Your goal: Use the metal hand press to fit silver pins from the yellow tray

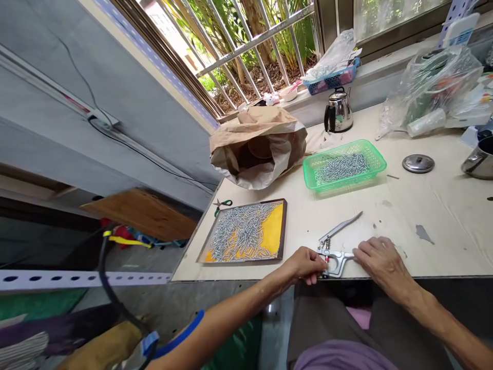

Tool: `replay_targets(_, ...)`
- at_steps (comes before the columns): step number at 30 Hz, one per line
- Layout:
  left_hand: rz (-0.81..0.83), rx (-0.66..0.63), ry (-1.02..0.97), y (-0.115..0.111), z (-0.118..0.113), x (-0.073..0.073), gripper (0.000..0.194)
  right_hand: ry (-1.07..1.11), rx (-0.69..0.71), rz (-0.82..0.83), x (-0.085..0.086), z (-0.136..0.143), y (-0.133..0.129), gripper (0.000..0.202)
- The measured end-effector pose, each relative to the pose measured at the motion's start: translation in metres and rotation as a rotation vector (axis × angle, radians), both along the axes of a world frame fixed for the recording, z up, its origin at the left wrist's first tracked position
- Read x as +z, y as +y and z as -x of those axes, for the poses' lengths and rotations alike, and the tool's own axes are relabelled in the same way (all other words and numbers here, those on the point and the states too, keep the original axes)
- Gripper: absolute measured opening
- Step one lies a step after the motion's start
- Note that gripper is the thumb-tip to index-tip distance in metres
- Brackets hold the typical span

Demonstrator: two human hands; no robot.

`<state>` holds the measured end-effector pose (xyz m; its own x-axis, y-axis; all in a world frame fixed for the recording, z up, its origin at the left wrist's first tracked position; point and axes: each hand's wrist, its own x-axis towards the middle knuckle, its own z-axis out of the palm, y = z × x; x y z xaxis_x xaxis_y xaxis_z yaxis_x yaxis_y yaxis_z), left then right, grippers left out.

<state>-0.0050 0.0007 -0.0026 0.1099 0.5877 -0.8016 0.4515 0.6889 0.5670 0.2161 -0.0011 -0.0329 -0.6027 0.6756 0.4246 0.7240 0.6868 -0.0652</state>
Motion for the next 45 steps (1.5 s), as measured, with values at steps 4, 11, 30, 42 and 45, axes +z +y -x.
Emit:
replay_targets(4, 0.052, -0.018, -0.005, 0.003, 0.0, 0.0, 0.026, -0.016, 0.025, 0.155, -0.002, -0.006, 0.006, 0.004)
replay_targets(11, 0.088, -0.008, 0.013, 0.003, -0.001, 0.001, 0.026, -0.195, 0.087, 0.393, 0.001, -0.017, 0.054, 0.092)
replay_targets(30, -0.946, -0.543, 0.561, -0.018, -0.019, 0.003, 0.023, -0.213, 0.09, 0.42, 0.035, -0.005, 0.047, 0.031)
replay_targets(42, -1.11, -0.881, 0.444, 0.031, -0.05, -0.014, 0.042, -0.151, 0.049, 0.361, 0.027, -0.023, 0.041, 0.03)
replay_targets(45, -1.122, -0.762, 0.451, 0.034, -0.053, -0.019, 0.018, -0.115, 0.039, 0.312, 0.019, -0.019, 0.044, 0.014)
